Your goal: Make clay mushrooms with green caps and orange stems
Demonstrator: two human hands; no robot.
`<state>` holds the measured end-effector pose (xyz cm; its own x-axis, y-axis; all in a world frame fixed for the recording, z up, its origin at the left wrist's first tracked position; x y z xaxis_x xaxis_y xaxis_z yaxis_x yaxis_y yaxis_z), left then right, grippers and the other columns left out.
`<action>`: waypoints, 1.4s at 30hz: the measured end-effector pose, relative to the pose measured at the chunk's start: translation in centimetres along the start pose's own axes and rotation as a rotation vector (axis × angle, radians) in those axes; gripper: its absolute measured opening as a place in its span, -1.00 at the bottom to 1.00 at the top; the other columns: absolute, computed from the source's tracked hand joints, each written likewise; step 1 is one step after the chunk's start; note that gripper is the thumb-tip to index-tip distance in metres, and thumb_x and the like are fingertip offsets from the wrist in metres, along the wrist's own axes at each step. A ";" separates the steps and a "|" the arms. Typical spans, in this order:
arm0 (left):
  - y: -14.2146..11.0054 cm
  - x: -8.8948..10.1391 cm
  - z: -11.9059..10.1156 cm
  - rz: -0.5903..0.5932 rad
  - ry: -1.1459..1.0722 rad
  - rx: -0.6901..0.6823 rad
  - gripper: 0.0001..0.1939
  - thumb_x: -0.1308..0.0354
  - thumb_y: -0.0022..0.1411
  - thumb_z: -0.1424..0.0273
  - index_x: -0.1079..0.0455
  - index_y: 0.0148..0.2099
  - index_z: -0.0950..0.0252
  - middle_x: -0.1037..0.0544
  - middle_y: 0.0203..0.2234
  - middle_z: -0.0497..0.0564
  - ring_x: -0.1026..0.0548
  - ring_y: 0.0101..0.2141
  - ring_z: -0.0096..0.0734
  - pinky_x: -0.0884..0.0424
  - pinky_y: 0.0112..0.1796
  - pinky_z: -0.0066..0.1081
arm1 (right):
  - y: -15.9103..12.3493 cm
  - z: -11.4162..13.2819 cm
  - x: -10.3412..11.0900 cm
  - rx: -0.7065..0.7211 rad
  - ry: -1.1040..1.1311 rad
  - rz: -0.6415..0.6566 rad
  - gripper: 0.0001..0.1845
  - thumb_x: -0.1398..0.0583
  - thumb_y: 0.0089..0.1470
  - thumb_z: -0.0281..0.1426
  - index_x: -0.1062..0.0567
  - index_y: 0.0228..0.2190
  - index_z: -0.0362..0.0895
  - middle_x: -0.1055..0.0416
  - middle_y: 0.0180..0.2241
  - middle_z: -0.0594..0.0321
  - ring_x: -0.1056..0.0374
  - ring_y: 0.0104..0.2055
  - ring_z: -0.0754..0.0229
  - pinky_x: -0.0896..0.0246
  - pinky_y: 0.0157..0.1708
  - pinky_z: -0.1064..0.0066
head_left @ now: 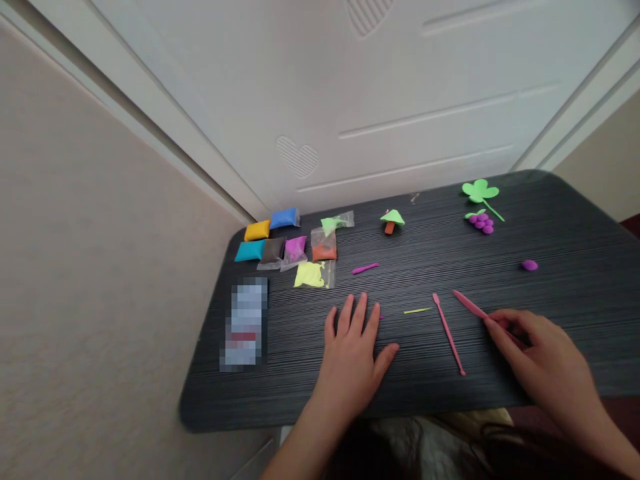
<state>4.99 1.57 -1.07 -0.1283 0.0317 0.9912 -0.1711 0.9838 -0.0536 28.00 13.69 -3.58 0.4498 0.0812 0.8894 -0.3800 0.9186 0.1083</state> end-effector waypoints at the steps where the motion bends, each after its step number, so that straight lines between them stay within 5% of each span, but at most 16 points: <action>1: -0.5 -0.1 0.1 0.017 0.001 -0.014 -0.42 0.22 0.18 0.06 0.02 0.20 0.15 0.02 0.21 0.00 0.09 0.18 -0.13 0.11 0.09 -0.02 | 0.0 0.0 0.0 -0.001 0.001 0.000 -0.67 -0.03 -0.01 -0.10 -0.42 -0.38 -0.06 -0.39 -0.42 0.23 -0.27 -0.38 0.15 -0.10 -0.39 0.32; 7: -3.1 -0.2 1.7 0.109 0.010 -0.091 -0.43 0.18 0.16 0.04 0.12 0.21 -0.04 0.07 0.22 -0.03 0.10 0.18 -0.09 0.10 0.07 0.01 | 0.2 0.3 0.1 0.001 -0.016 0.016 -0.65 -0.03 -0.03 -0.09 -0.43 -0.39 -0.06 -0.39 -0.44 0.22 -0.26 -0.41 0.15 -0.09 -0.40 0.31; 17: 2.3 1.0 2.1 0.069 -0.096 -0.377 -0.59 0.11 0.21 0.21 -0.18 0.09 0.13 -0.20 0.11 0.04 -0.05 0.14 -0.20 0.02 0.07 -0.09 | 0.3 0.5 0.2 -0.011 -0.003 0.071 -0.73 -0.06 0.00 -0.17 -0.42 -0.37 -0.07 -0.40 -0.43 0.25 -0.27 -0.39 0.16 -0.09 -0.37 0.32; 23: 3.6 0.8 2.8 -0.036 -0.300 -0.302 -0.79 -0.01 0.16 0.28 -0.40 -0.18 0.13 -0.45 -0.17 -0.05 -0.29 -0.07 -0.36 -0.03 0.01 -0.16 | 0.4 0.7 0.3 -0.011 -0.007 0.071 -0.75 -0.06 0.00 -0.18 -0.41 -0.37 -0.06 -0.39 -0.45 0.27 -0.27 -0.40 0.19 -0.08 -0.37 0.34; 28: 3.9 1.2 2.4 -0.070 -0.374 -0.267 -0.84 -0.03 0.16 0.33 -0.42 -0.36 0.19 -0.49 -0.35 -0.07 -0.34 -0.22 -0.43 -0.07 -0.05 -0.21 | 0.3 0.8 0.4 -0.001 -0.006 0.081 -0.74 -0.07 0.00 -0.18 -0.41 -0.37 -0.07 -0.39 -0.43 0.26 -0.26 -0.39 0.17 -0.07 -0.36 0.33; 38: 2.6 2.0 3.3 -0.225 -0.261 -0.270 -0.92 -0.14 0.06 0.37 -0.44 -0.35 0.19 -0.51 -0.32 -0.05 -0.32 -0.14 -0.32 -0.12 -0.07 -0.19 | 0.4 0.7 0.5 -0.038 -0.009 0.099 -0.77 -0.09 -0.02 -0.17 -0.40 -0.36 -0.03 -0.38 -0.42 0.30 -0.24 -0.38 0.18 -0.06 -0.35 0.34; 42: 1.2 2.0 3.1 -0.293 -0.120 -0.322 -0.73 -0.16 0.04 0.38 -0.41 -0.15 0.11 -0.47 -0.15 -0.02 -0.25 -0.04 -0.21 -0.06 -0.02 -0.12 | 0.4 0.6 0.3 -0.033 -0.014 0.113 -0.76 -0.09 -0.02 -0.15 -0.40 -0.36 -0.02 -0.37 -0.44 0.31 -0.23 -0.38 0.18 -0.06 -0.37 0.35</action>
<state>1.48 2.26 0.50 -0.2351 -0.2586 0.9369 0.0935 0.9535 0.2867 27.51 13.86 -3.06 0.3944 0.1796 0.9012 -0.4008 0.9161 -0.0071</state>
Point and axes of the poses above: each hand's wrist, its own y-axis towards the middle knuckle, its own x-axis out of the back of the hand, z = x × y, the point moved 6 cm from there along y, towards the middle knuckle
